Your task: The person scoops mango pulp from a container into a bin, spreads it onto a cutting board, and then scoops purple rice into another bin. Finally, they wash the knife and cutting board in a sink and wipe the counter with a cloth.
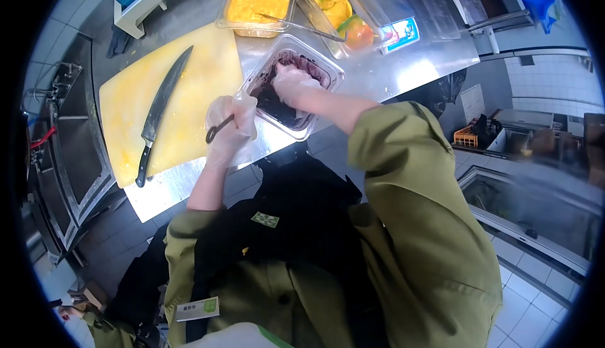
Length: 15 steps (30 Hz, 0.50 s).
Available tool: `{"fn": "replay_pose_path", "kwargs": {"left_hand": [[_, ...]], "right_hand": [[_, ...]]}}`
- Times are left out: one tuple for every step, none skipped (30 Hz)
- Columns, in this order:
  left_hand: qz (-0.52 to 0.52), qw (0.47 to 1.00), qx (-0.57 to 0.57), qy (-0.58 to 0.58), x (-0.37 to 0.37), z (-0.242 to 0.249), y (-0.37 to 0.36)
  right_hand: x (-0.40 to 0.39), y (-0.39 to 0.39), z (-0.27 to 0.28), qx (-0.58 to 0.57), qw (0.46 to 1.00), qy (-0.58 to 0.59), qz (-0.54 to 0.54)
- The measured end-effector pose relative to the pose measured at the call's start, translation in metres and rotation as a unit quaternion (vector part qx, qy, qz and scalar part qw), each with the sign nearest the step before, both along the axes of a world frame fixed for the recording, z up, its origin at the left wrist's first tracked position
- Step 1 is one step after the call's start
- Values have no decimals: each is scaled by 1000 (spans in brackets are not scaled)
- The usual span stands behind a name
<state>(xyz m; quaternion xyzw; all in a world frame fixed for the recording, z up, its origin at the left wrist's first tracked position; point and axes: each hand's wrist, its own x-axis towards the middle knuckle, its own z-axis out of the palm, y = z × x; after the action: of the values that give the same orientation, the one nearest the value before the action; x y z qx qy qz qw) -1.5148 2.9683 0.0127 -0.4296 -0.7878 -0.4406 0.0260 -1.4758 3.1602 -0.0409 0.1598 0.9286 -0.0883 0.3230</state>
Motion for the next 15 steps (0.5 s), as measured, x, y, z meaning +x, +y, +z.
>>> {"fn": "replay_pose_path", "kwargs": {"left_hand": [[-5,1000,-9,2,2,12,-1],[-9,1000,-17,5,2,22,-2],[-9,999,-37,-3,1,28,-4],[-10,999,-43,-5,-1,33,-5],[-12,999,-48,-6,-3,36,-5],[-15,998,-54,-9,-3,37,-6],[3,1000,-20,21,-2,30,-3],[5,1000,10,-8,-2,21,1],[7,999,39,-36,-2,10,6],[9,996,69,-64,-4,-2,11],[8,992,120,-42,-5,-15,17],[28,985,160,-56,-4,-24,20],[45,976,201,-71,-3,-30,25],[61,964,245,-88,-2,-37,33],[73,959,251,-111,-1,-45,36]], "right_hand": [[-5,16,-24,-27,999,0,-18],[-8,20,-20,-52,998,0,-34],[-3,29,-13,-74,997,4,12],[1,31,11,-96,994,9,58],[4,30,23,-81,994,36,66],[10,25,39,-67,993,62,73],[17,10,74,-76,992,96,28],[19,3,86,-49,994,57,76],[18,-5,93,-23,992,18,123],[16,-9,98,4,985,-19,169],[14,-10,102,-1,968,-51,245],[13,-11,95,3,957,-57,285],[11,-12,81,8,944,-65,323],[9,-11,65,16,931,-74,358],[18,-25,44,37,980,110,163]]}}
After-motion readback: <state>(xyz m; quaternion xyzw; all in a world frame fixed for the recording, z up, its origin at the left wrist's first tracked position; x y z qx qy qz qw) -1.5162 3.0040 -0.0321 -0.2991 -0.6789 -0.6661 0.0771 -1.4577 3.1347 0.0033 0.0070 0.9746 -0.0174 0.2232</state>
